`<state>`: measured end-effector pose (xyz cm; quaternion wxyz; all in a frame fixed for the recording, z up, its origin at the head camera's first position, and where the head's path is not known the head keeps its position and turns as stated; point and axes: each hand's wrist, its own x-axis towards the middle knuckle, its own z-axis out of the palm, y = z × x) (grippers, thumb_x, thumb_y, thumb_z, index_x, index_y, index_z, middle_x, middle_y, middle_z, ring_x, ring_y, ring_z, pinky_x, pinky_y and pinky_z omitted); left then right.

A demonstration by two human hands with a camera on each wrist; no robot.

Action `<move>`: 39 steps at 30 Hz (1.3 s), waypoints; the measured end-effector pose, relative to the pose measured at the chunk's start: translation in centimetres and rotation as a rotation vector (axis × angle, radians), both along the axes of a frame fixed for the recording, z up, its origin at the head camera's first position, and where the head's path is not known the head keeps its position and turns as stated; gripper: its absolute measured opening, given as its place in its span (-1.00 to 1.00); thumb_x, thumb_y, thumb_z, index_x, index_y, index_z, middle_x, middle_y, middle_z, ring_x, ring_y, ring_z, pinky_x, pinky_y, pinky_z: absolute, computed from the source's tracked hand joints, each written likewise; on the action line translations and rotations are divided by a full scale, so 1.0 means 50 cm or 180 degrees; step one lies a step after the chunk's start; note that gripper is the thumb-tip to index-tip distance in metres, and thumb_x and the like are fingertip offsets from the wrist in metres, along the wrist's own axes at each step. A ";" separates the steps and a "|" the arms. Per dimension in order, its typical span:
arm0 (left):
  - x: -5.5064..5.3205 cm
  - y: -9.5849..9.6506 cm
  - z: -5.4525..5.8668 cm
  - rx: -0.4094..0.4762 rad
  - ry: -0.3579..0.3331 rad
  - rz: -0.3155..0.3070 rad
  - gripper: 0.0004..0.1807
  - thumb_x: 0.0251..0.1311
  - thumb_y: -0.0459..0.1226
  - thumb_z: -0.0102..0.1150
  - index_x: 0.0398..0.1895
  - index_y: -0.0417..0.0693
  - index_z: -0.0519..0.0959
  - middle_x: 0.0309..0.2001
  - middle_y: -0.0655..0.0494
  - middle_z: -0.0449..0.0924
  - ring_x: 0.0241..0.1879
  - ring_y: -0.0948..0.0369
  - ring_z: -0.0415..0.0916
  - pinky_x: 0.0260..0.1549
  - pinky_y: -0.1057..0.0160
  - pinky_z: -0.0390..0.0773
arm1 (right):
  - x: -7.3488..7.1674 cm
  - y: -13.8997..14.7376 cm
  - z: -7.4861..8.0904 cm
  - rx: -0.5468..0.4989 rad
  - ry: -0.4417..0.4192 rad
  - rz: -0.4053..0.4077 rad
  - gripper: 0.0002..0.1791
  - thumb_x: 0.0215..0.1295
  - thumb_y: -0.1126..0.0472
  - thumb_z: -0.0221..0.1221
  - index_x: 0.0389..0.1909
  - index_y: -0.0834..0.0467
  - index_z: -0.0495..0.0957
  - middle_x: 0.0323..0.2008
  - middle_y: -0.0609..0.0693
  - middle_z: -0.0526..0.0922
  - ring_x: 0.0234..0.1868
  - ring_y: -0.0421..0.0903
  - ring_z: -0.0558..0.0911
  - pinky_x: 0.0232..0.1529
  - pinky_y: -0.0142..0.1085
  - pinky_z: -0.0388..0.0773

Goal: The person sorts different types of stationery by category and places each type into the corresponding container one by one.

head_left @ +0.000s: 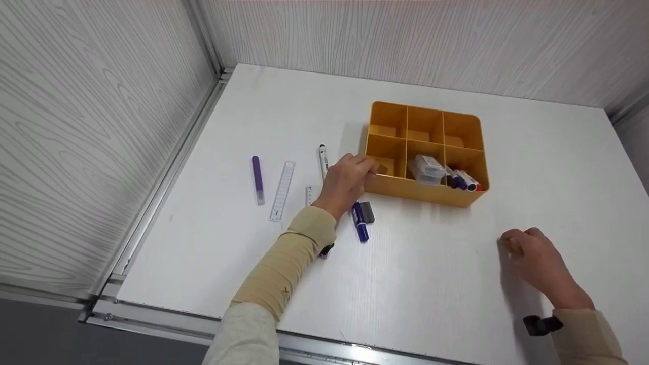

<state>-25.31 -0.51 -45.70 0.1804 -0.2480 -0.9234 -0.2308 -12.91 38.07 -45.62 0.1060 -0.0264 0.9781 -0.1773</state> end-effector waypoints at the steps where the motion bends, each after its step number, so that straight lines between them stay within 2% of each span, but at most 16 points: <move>1: 0.001 0.001 -0.001 -0.0010 0.0008 0.0003 -0.91 0.32 -0.37 0.17 -0.23 -0.02 0.63 -0.18 0.17 0.70 -0.29 0.18 0.51 -0.20 0.36 0.61 | 0.000 0.000 0.000 -0.0011 -0.0006 -0.0010 -0.63 0.23 0.51 0.14 0.08 0.31 0.50 -0.11 0.36 0.44 -0.19 0.17 0.49 -0.20 -0.05 0.57; 3: 0.002 0.001 -0.001 -0.0016 0.0018 0.0009 -0.92 0.33 -0.36 0.17 -0.23 -0.02 0.63 -0.18 0.17 0.70 -0.29 0.19 0.52 -0.19 0.36 0.62 | 0.000 -0.001 0.001 -0.0064 0.0083 -0.0010 -0.62 0.23 0.54 0.11 0.08 0.33 0.50 -0.10 0.38 0.45 -0.19 0.19 0.51 -0.22 -0.05 0.56; 6: 0.003 0.002 -0.002 -0.0008 0.0045 0.0039 -0.94 0.34 -0.34 0.16 -0.25 -0.02 0.63 -0.20 0.18 0.69 -0.28 0.19 0.52 -0.19 0.36 0.62 | -0.002 -0.002 0.003 -0.0136 0.0367 -0.0010 -0.63 0.20 0.57 0.09 0.05 0.32 0.53 -0.12 0.40 0.45 -0.24 0.20 0.53 -0.34 -0.16 0.56; 10: 0.004 0.002 -0.005 -0.0004 0.0042 0.0027 -0.92 0.34 -0.35 0.16 -0.24 -0.02 0.64 -0.19 0.18 0.69 -0.28 0.19 0.52 -0.19 0.35 0.62 | -0.003 -0.007 0.013 -0.0219 0.0674 -0.0093 -0.61 0.19 0.57 0.09 0.04 0.28 0.56 -0.12 0.37 0.45 -0.26 0.21 0.55 -0.48 -0.41 0.49; 13: 0.003 0.003 -0.007 0.0019 0.0058 0.0017 -0.91 0.34 -0.35 0.15 -0.24 -0.02 0.64 -0.19 0.17 0.70 -0.28 0.19 0.53 -0.18 0.36 0.62 | -0.004 -0.008 0.023 -0.0335 0.1129 -0.0067 -0.55 0.11 0.65 0.08 0.02 0.29 0.58 -0.16 0.36 0.46 -0.25 0.24 0.54 -0.47 -0.58 0.38; 14: 0.002 0.003 -0.007 0.0029 0.0069 0.0016 -0.91 0.35 -0.35 0.15 -0.24 -0.03 0.64 -0.20 0.17 0.70 -0.28 0.19 0.53 -0.18 0.36 0.62 | -0.004 -0.009 0.026 -0.0372 0.1338 -0.0032 -0.53 0.06 0.68 0.08 0.00 0.30 0.58 -0.18 0.36 0.47 -0.25 0.26 0.54 -0.46 -0.54 0.40; 17: 0.001 0.004 -0.008 0.0052 0.0066 0.0008 -0.90 0.35 -0.36 0.14 -0.24 -0.03 0.64 -0.19 0.17 0.70 -0.27 0.19 0.53 -0.17 0.36 0.62 | -0.007 -0.012 0.038 -0.0461 0.1801 0.0021 -0.46 -0.03 0.75 0.08 -0.01 0.32 0.58 -0.20 0.38 0.48 -0.23 0.28 0.52 -0.34 -0.69 0.29; 20: 0.001 0.004 -0.008 0.0049 0.0053 0.0017 -0.90 0.35 -0.36 0.14 -0.24 -0.02 0.65 -0.18 0.17 0.70 -0.27 0.19 0.54 -0.17 0.35 0.62 | -0.011 -0.016 0.054 -0.0543 0.1885 -0.0010 -0.42 -0.04 0.77 0.08 0.03 0.32 0.57 -0.15 0.40 0.46 -0.18 0.30 0.51 -0.25 -0.78 0.19; 21: 0.002 0.004 -0.008 0.0047 0.0050 0.0020 -0.90 0.35 -0.35 0.14 -0.23 -0.02 0.65 -0.17 0.17 0.70 -0.27 0.19 0.54 -0.17 0.35 0.62 | -0.013 -0.018 0.059 -0.0557 0.1848 -0.0042 -0.41 -0.02 0.77 0.08 0.06 0.31 0.56 -0.12 0.41 0.46 -0.17 0.31 0.51 -0.24 -0.84 0.08; 24: 0.001 0.004 -0.009 0.0054 0.0075 0.0028 -0.91 0.37 -0.31 0.13 -0.23 -0.03 0.64 -0.18 0.17 0.70 -0.26 0.18 0.54 -0.17 0.35 0.62 | -0.020 -0.025 0.078 -0.0560 0.1765 -0.0106 -0.40 0.02 0.75 0.08 0.11 0.29 0.54 -0.07 0.41 0.44 -0.15 0.33 0.50 -0.25 -0.85 0.09; 27: 0.002 0.004 -0.008 0.0049 0.0067 0.0016 -0.91 0.37 -0.32 0.13 -0.23 -0.03 0.64 -0.18 0.16 0.69 -0.26 0.18 0.54 -0.17 0.35 0.62 | -0.031 -0.036 0.097 -0.0514 0.1814 -0.0088 -0.39 0.03 0.73 0.11 0.13 0.26 0.54 -0.05 0.39 0.45 -0.15 0.32 0.51 -0.27 -0.82 0.19; 29: 0.002 0.005 -0.008 0.0036 0.0046 0.0035 -0.91 0.36 -0.33 0.13 -0.23 -0.03 0.63 -0.19 0.16 0.69 -0.26 0.18 0.53 -0.16 0.36 0.62 | -0.039 -0.046 0.110 -0.0491 0.1913 -0.0009 -0.37 0.02 0.74 0.12 0.14 0.25 0.55 -0.06 0.37 0.46 -0.16 0.29 0.53 -0.26 -0.75 0.32; 33: 0.003 0.004 -0.006 0.0011 0.0032 0.0073 -0.91 0.34 -0.36 0.16 -0.23 -0.01 0.64 -0.19 0.17 0.69 -0.26 0.19 0.52 -0.15 0.36 0.62 | -0.055 -0.073 0.138 -0.0503 0.2089 0.0152 -0.35 0.00 0.75 0.11 0.14 0.25 0.55 -0.06 0.35 0.45 -0.16 0.24 0.56 -0.22 -0.62 0.44; 36: 0.002 0.004 -0.004 0.0009 0.0054 0.0068 -0.92 0.34 -0.34 0.16 -0.24 -0.01 0.64 -0.20 0.18 0.69 -0.26 0.19 0.53 -0.17 0.35 0.62 | -0.065 -0.099 0.160 -0.0575 0.2079 0.0196 -0.35 0.03 0.73 0.09 0.19 0.26 0.52 0.04 0.36 0.41 -0.10 0.26 0.56 -0.16 -0.77 0.29; 38: 0.003 0.003 -0.004 0.0011 0.0048 0.0062 -0.92 0.35 -0.33 0.15 -0.24 -0.01 0.64 -0.19 0.18 0.69 -0.26 0.20 0.53 -0.18 0.35 0.62 | -0.075 -0.119 0.176 -0.0582 0.2078 0.0246 -0.34 0.06 0.71 0.10 0.22 0.26 0.50 0.14 0.34 0.39 -0.07 0.26 0.58 -0.13 -0.82 0.27; 39: 0.003 0.003 -0.004 0.0014 0.0039 0.0063 -0.92 0.35 -0.32 0.15 -0.23 0.00 0.64 -0.18 0.18 0.69 -0.26 0.20 0.53 -0.18 0.35 0.62 | -0.080 -0.130 0.183 -0.0585 0.2084 0.0289 -0.35 0.08 0.70 0.11 0.23 0.27 0.49 0.19 0.33 0.37 -0.07 0.26 0.59 -0.11 -0.87 0.18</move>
